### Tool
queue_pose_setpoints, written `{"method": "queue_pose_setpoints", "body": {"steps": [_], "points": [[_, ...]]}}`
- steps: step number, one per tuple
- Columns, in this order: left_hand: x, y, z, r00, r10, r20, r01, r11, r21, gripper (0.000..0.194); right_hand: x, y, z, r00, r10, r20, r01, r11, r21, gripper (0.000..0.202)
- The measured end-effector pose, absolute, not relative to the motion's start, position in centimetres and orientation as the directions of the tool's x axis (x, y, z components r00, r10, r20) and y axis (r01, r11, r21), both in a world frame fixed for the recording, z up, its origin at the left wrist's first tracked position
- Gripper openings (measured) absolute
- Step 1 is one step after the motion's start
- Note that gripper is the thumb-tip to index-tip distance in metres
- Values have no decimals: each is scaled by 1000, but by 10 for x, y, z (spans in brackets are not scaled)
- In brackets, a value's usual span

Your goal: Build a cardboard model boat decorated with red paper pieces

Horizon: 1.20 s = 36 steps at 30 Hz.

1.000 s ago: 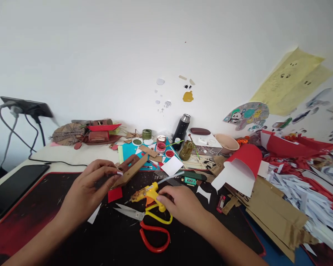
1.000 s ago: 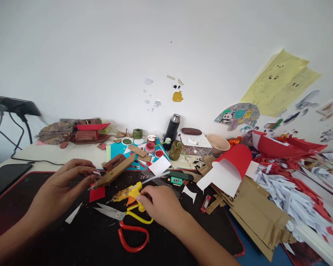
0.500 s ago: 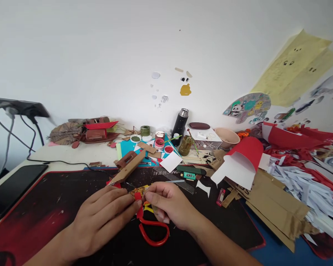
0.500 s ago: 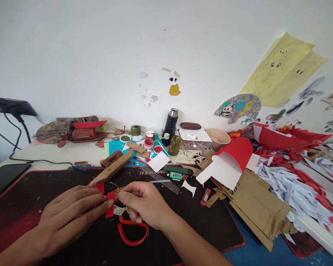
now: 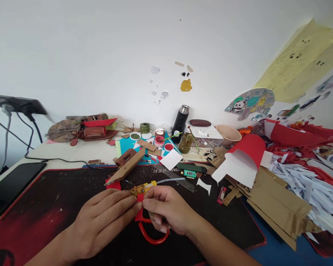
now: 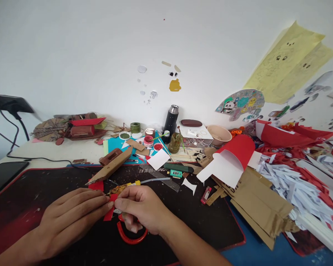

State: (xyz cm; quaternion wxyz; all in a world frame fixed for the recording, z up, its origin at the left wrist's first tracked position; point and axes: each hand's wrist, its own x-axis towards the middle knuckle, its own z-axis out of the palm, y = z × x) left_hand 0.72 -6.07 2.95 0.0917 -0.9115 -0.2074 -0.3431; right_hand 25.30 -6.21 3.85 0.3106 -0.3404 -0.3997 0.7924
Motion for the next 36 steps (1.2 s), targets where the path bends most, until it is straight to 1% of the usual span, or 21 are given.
{"method": "queue_pose_setpoints", "body": {"steps": [3,5,7,8,9,10,11,13,15,17,22,25,28,32,34,36], "points": [[7,-59,26,674,323,664,447,-894,-19,42,251,-62,40,-555,785,-275,-236,-465,-853,47],[4,-52,27,632,360,686,480,-877,18,43,251,-62,42,-542,798,-265,-224,-441,-869,48],[-4,-35,29,494,489,719,601,-789,124,37,253,-61,42,-528,810,-254,-197,-408,-892,48],[-10,-25,29,362,619,697,720,-661,212,31,254,-60,42,-524,814,-249,-182,-392,-902,48],[-16,-12,28,219,736,641,806,-507,306,29,255,-60,42,-519,819,-246,-169,-380,-909,47],[-23,0,27,130,822,554,844,-385,374,33,256,-60,42,-515,822,-245,-158,-372,-915,47],[-29,12,24,103,885,453,852,-313,418,38,257,-59,41,-510,825,-243,-151,-364,-919,46],[-39,33,17,116,951,288,854,-244,460,49,258,-58,39,-502,830,-242,-138,-354,-925,45],[-43,48,8,156,968,195,863,-230,450,58,258,-57,38,-495,835,-243,-127,-345,-930,44],[-41,57,2,194,969,154,873,-242,422,58,257,-56,37,-490,836,-246,-112,-340,-934,44],[-28,69,-4,246,966,81,915,-259,308,42,255,-53,35,-490,837,-244,-108,-336,-936,45],[-21,71,-2,240,968,77,929,-252,270,36,254,-51,35,-476,844,-248,-111,-337,-935,44],[-13,67,6,196,977,79,922,-211,323,32,252,-48,37,-449,859,-248,-118,-332,-936,42],[-3,51,22,76,996,43,899,-87,430,29,249,-42,42,-406,882,-239,-115,-309,-944,37],[2,41,30,55,997,48,884,-71,462,27,248,-38,45,-385,892,-235,-114,-298,-948,36],[5,31,36,55,998,44,850,-70,523,25,246,-33,47,-362,903,-232,-123,-293,-948,36]]}}
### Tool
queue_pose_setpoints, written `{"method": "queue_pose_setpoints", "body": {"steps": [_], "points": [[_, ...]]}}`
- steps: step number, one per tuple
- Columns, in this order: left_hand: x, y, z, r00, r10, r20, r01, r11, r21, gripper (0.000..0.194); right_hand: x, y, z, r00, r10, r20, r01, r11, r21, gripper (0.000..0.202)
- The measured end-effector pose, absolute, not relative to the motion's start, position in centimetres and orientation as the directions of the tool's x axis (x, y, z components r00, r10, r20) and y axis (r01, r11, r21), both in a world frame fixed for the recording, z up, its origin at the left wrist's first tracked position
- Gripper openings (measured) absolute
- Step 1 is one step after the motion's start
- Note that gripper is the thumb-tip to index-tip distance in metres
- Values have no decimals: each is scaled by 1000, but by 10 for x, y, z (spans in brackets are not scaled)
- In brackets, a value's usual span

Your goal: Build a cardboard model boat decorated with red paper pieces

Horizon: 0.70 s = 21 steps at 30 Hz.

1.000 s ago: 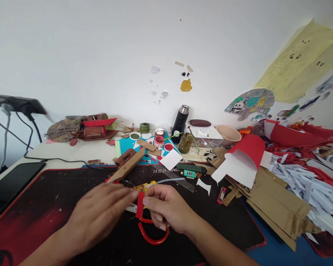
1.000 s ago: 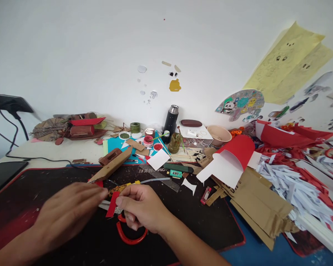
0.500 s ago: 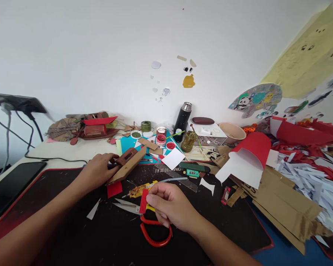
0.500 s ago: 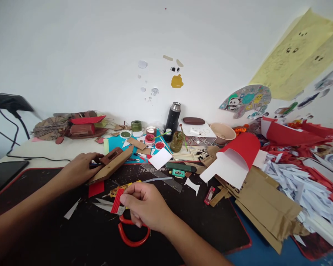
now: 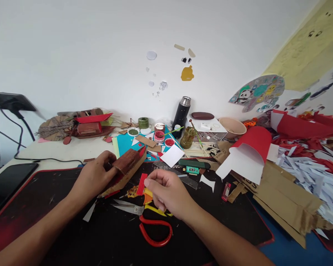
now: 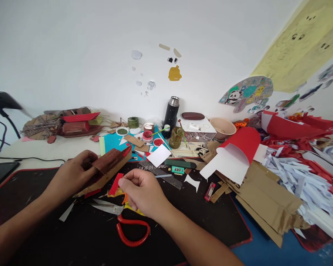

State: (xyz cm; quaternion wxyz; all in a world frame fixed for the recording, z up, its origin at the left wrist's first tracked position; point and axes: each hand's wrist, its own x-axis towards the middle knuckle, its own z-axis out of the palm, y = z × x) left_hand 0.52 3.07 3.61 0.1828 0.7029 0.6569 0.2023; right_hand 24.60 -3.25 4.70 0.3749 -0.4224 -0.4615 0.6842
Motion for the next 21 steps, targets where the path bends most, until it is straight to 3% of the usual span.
{"method": "queue_pose_setpoints", "body": {"steps": [11,21], "points": [[22,-1,39,-1,987,161,736,-108,668,28,233,-14,44,-247,947,-207,-159,-250,-955,31],[25,-5,35,10,989,150,695,-115,709,28,235,-12,42,-235,945,-228,-212,-279,-937,24]]}}
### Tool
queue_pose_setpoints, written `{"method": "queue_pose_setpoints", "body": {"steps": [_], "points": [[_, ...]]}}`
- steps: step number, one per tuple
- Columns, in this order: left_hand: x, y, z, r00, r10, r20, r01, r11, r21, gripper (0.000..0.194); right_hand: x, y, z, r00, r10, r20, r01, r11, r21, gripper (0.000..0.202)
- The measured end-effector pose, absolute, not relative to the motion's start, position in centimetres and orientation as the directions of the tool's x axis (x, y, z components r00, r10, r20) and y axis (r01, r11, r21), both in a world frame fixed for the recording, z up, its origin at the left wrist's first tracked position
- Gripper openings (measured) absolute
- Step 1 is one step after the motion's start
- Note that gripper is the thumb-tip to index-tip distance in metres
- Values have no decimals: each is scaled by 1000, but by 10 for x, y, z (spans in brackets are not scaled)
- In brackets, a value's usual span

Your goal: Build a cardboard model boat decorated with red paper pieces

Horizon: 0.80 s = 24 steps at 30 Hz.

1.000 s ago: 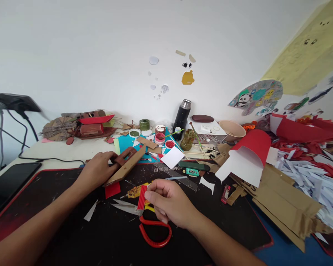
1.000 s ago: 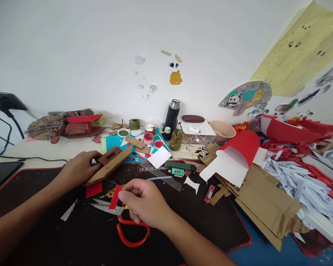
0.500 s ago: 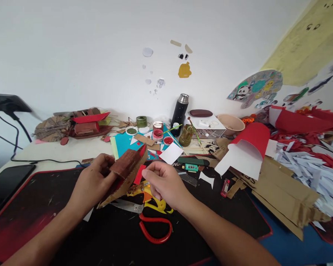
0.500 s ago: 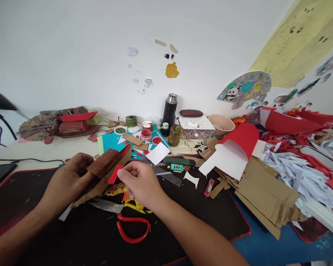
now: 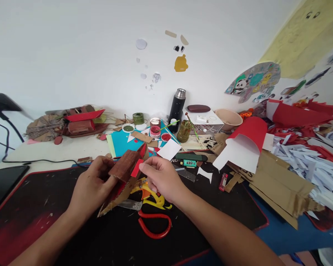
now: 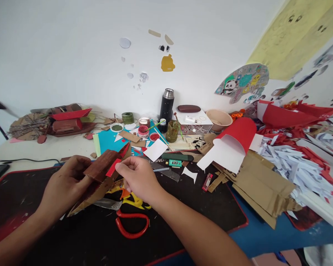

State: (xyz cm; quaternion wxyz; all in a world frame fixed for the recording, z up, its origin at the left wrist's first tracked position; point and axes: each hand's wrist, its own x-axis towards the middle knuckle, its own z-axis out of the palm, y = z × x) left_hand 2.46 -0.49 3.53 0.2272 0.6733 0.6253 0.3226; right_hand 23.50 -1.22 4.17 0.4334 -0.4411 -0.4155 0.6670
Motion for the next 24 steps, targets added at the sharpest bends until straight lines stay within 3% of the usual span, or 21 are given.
{"method": "queue_pose_setpoints", "body": {"steps": [24], "points": [[24,-5,29,50,966,254,682,-219,698,26,226,-15,45,-218,948,-231,-258,-284,-923,24]]}}
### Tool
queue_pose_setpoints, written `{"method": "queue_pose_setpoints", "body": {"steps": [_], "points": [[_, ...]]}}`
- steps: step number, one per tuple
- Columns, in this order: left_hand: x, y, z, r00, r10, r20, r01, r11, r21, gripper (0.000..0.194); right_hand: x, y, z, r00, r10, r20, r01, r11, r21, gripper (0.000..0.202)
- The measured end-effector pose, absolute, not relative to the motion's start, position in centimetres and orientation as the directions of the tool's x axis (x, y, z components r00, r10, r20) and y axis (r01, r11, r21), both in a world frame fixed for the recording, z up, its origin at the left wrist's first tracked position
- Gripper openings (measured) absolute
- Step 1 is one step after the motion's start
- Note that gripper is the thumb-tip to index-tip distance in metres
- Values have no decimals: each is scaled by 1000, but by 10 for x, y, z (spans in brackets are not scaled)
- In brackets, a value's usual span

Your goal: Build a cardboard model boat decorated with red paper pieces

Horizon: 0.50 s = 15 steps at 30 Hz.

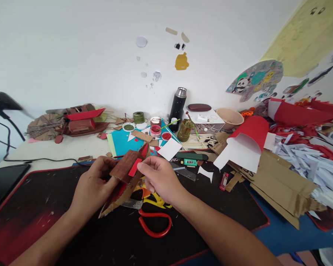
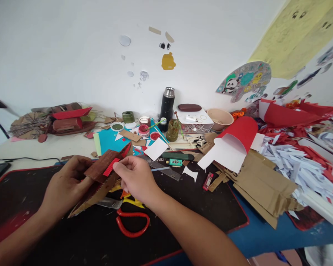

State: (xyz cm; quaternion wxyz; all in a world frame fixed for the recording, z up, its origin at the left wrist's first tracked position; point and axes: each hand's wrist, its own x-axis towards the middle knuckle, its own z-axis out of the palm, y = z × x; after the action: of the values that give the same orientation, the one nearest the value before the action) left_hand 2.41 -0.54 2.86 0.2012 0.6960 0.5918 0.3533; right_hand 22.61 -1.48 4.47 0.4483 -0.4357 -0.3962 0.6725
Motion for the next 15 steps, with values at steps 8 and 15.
{"method": "queue_pose_setpoints", "body": {"steps": [8,15], "points": [[24,-6,29,49,966,254,685,-218,695,26,226,-15,45,-210,951,-228,-268,-280,-922,26],[25,-6,29,41,959,280,678,-233,698,25,224,-16,47,-198,949,-244,-281,-293,-914,23]]}}
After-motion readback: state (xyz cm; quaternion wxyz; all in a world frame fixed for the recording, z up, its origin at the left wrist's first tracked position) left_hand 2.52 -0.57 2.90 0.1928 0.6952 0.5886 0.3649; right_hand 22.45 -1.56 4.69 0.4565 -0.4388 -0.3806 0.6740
